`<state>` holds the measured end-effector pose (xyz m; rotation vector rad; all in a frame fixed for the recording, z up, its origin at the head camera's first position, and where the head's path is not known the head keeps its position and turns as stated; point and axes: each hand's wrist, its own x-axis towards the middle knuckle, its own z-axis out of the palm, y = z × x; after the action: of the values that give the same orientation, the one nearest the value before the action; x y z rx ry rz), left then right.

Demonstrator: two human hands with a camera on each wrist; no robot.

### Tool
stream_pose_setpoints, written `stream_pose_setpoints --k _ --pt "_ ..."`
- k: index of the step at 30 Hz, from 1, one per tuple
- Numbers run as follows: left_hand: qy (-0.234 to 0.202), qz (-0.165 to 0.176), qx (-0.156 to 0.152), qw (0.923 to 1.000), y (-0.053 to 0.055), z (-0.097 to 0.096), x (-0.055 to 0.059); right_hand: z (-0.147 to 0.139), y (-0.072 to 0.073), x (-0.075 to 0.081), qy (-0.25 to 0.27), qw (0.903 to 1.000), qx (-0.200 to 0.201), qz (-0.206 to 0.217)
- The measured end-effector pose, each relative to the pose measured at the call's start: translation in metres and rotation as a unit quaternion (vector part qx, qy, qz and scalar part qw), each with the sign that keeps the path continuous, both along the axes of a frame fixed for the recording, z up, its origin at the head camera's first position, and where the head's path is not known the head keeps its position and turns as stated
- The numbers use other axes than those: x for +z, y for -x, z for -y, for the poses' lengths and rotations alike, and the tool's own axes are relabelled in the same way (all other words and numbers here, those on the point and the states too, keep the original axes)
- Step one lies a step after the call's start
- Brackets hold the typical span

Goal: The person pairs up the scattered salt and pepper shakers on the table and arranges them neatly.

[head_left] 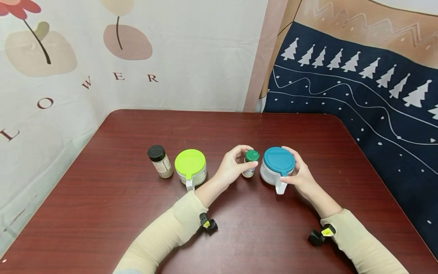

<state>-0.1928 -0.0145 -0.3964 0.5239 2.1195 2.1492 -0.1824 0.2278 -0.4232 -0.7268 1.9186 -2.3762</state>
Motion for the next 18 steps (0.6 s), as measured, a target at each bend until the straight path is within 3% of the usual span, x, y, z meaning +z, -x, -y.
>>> stream_pose_setpoints --k 18 --pt "0.000 0.016 -0.005 0.9999 0.0039 0.0004 -0.0036 -0.0003 0.0017 -0.0055 -0.011 0.9999 0.001 0.009"
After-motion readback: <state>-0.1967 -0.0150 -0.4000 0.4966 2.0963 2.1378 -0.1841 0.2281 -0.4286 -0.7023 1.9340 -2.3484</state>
